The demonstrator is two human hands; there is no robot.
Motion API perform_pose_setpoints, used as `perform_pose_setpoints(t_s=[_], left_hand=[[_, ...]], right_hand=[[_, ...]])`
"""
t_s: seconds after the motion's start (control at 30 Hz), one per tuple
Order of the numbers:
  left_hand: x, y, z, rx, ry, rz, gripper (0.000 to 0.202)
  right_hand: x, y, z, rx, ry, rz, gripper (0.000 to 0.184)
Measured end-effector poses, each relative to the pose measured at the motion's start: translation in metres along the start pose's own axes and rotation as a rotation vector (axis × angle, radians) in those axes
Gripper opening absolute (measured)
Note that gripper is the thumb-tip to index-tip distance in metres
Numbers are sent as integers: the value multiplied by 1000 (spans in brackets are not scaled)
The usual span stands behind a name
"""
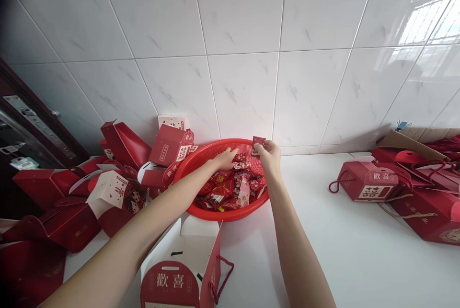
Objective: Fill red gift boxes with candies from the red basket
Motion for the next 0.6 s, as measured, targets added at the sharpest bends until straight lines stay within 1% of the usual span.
perform_pose_setpoints(t_s=[0.1,0.17,0.23,0.37,0.43,0.5,0.6], left_hand=[[-3,-4,-5,-28,4,31,39],[3,-6,-7,-36,8,49,36],[16,-6,-5,-32,11,56,34],[52,-2,7,1,16,45,28],[60,-1,9,20,10,36,26],[55,-2,7,38,-5,29,26],[26,-2,-7,62,-41,17,27]], right_hand=[[1,-1,1,6,-3,2,26],[2,-1,3,9,-6,3,23],[3,-2,4,11,-10,4,22],[3,-2,4,10,-16,7,22],[3,-2,4,8,-20,9,22],[2,-2,4,4,-27,14,21],[2,-2,3,-14,-37,18,22]])
Point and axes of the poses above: each hand's wrist, its own x-axis away from the middle knuckle, its own y-axis out of the back of the hand, z = x × y, the point moved 5 cm from there along -x, towards the middle knuckle, and after that the axes turned 15 degrees about -x, right-handed, at the moved point
